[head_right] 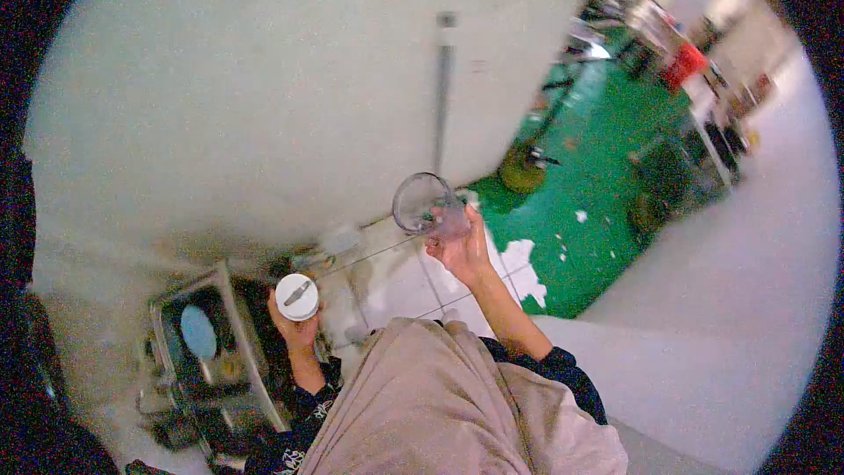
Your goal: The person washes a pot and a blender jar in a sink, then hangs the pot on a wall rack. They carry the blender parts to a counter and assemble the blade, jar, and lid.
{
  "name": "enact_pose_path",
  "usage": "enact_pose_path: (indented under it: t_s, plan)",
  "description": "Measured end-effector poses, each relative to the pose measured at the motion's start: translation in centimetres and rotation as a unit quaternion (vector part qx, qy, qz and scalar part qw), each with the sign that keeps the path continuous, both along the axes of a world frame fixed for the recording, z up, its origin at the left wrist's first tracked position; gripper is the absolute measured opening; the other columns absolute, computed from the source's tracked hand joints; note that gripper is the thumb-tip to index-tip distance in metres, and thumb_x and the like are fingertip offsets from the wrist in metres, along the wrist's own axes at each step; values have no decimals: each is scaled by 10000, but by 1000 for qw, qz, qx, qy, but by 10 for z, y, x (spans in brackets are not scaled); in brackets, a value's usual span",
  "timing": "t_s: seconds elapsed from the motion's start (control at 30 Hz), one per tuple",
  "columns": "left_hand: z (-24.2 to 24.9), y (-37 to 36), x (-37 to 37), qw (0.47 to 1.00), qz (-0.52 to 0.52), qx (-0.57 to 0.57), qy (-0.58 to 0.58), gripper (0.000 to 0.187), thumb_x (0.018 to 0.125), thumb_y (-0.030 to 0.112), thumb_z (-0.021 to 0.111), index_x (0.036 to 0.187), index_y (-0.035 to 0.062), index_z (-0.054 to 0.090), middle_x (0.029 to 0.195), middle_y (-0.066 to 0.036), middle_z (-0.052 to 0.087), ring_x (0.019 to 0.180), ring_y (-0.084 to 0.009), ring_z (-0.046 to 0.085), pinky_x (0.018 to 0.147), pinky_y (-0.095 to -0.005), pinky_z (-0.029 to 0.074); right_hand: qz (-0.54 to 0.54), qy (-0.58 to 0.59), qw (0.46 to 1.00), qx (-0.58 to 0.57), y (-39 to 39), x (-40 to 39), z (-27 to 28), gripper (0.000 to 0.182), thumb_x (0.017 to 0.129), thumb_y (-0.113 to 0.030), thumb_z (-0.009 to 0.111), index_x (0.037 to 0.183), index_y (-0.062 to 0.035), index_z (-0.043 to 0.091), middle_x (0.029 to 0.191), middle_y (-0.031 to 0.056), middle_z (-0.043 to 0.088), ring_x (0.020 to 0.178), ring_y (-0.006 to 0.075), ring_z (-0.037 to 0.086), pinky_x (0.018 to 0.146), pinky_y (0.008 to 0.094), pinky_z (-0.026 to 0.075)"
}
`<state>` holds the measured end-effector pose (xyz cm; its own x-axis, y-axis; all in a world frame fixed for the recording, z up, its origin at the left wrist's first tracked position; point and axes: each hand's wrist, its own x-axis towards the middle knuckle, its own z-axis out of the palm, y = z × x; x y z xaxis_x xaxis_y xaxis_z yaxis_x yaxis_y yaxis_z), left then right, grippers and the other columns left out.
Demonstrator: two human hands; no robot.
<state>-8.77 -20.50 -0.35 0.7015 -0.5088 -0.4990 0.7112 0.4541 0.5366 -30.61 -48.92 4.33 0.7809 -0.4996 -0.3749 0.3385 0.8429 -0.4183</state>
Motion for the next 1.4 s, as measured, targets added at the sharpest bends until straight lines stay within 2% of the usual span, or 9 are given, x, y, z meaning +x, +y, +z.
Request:
enact_pose_path:
  t_s: [0.03, 0.13, 0.3, 0.47, 0.57, 0.73, 0.97, 1.13, 1.4]
  plan:
    - [13, -46, -25, 981, -129, -141, -14, 615, 817, 514, 482, 1174, 15, 527, 1145, -217, 565, 956, -327, 600, 736, -456, 529, -26, -19, 999, 33, -17, -37, -5, 669, 807, -624, 439, 1196, -86, 516, 931, 130, 603, 727, 232, 596, 657, 342, 504]
    - [40, -133, -89, 940, -255, -223, 35, 651, 805, 521, 482, 1182, -9, 517, 1231, -251, 495, 968, -332, 597, 733, -449, 528, -107, -20, 993, 37, -30, -106, 13, 752, 787, -689, 372, 1210, -85, 518, 870, 85, 595, 675, 201, 568, 609, 306, 473]
    - [101, -265, -224, 867, -439, -235, -42, 685, 781, 532, 489, 1193, -15, 504, 1326, -265, 402, 989, -342, 587, 842, -477, 474, -224, -33, 974, 9, -80, -220, 15, 743, 777, -683, 450, 1165, -54, 526, 904, 111, 609, 682, 197, 562, 608, 298, 467]
    - [117, -363, -266, 764, -593, -243, -73, 709, 703, 510, 569, 1205, 15, 495, 1491, -112, 173, 1027, -323, 579, 859, -430, 457, -344, -37, 933, 94, -130, -253, -10, 641, 793, -601, 519, 1166, -80, 491, 851, 130, 602, 737, 256, 593, 664, 363, 501]
    - [106, -423, -284, 746, -621, -225, -88, 744, 691, 575, 565, 1195, 31, 508, 1475, -146, 206, 945, -342, 609, 792, -441, 485, -389, 2, 915, 103, -160, -270, -23, 590, 797, -562, 554, 1152, -95, 489, 877, 138, 598, 770, 274, 590, 694, 382, 495]
    - [72, -550, -334, 732, -640, -225, 60, 656, 776, 517, 520, 1195, 13, 518, 1415, -180, 327, 990, -361, 588, 895, -454, 452, -471, 96, 872, 89, -238, -330, -30, 530, 800, -523, 584, 1133, -125, 477, 893, 147, 602, 807, 290, 593, 724, 399, 489]
    - [77, -708, -404, 614, -756, -195, 114, 613, 784, 438, 545, 1202, -8, 496, 1420, -104, 344, 1152, -248, 501, 982, -387, 394, -542, 196, 817, 23, -353, -396, -22, 464, 819, -442, 604, 1130, -135, 449, 860, 151, 614, 830, 284, 609, 682, 388, 508]
    - [61, -825, -463, 549, -810, -185, 88, 623, 762, 442, 567, 1206, 12, 485, 1388, -120, 372, 1200, -268, 453, 986, -418, 388, -563, 271, 780, -38, -454, -438, -21, 427, 841, -400, 595, 1140, -131, 451, 909, 116, 590, 766, 211, 608, 617, 342, 536]
    - [30, -1039, -580, 632, -754, -174, 53, 640, 775, 482, 534, 1203, 9, 484, 1278, -167, 485, 1063, -295, 560, 910, -415, 458, -430, 407, 795, -132, -701, -566, -20, 546, 832, -249, 641, 1262, -94, 344, 996, 106, 577, 776, 189, 607, 599, 322, 536]
